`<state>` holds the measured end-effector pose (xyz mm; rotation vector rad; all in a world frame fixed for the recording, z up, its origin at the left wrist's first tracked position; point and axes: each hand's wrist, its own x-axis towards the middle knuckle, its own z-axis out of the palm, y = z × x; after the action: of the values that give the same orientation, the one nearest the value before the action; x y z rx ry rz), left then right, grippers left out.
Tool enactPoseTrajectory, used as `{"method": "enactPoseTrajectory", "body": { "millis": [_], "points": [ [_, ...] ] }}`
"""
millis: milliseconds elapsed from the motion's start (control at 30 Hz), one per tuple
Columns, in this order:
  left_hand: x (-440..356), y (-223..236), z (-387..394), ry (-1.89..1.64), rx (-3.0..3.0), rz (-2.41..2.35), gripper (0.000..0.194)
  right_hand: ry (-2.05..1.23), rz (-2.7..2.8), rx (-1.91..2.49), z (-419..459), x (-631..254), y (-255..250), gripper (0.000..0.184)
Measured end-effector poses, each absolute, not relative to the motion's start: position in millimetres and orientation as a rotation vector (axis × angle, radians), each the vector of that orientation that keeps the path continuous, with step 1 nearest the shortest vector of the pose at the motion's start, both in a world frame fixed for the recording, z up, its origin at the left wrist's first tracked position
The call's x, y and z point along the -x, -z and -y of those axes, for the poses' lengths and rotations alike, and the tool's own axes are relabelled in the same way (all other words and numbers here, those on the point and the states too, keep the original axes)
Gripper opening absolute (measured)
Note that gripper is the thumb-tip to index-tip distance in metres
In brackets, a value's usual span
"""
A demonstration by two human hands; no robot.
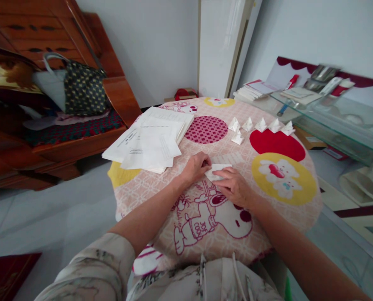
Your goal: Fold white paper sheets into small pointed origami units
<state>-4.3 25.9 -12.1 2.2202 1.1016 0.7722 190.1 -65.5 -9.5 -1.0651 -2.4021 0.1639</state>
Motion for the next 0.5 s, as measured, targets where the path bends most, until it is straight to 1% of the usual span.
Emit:
{"method": "enactPoseTrajectory", "body": {
  "millis": [133,233,333,433,500],
  "points": [
    [12.6,11.0,-23.2,-0.824,-2.280,-1.029,0.020,-0.197,2.393,1.071,62.9,-192.1,9.8,0.025],
    [15.5,11.9,-19.8,-0.758,-2.377,-0.921,0.041,-0.207,2.400,1.071,63.1,-191.9,9.0,0.023],
    [13.0,16.2,-20.0,-0.656,-2.446,-0.950,0.059,-0.204,2.404,1.091,63.6,-191.5,8.6,0.022],
    [10.7,20.3,-24.3,-0.588,-2.448,-0.986,0.069,-0.195,2.410,1.102,63.4,-191.6,9.3,0.024],
    [12.2,21.3,-27.7,-0.559,-2.431,-0.993,0.072,-0.193,2.413,1.102,63.1,-191.8,9.8,0.025]
  ]
}}
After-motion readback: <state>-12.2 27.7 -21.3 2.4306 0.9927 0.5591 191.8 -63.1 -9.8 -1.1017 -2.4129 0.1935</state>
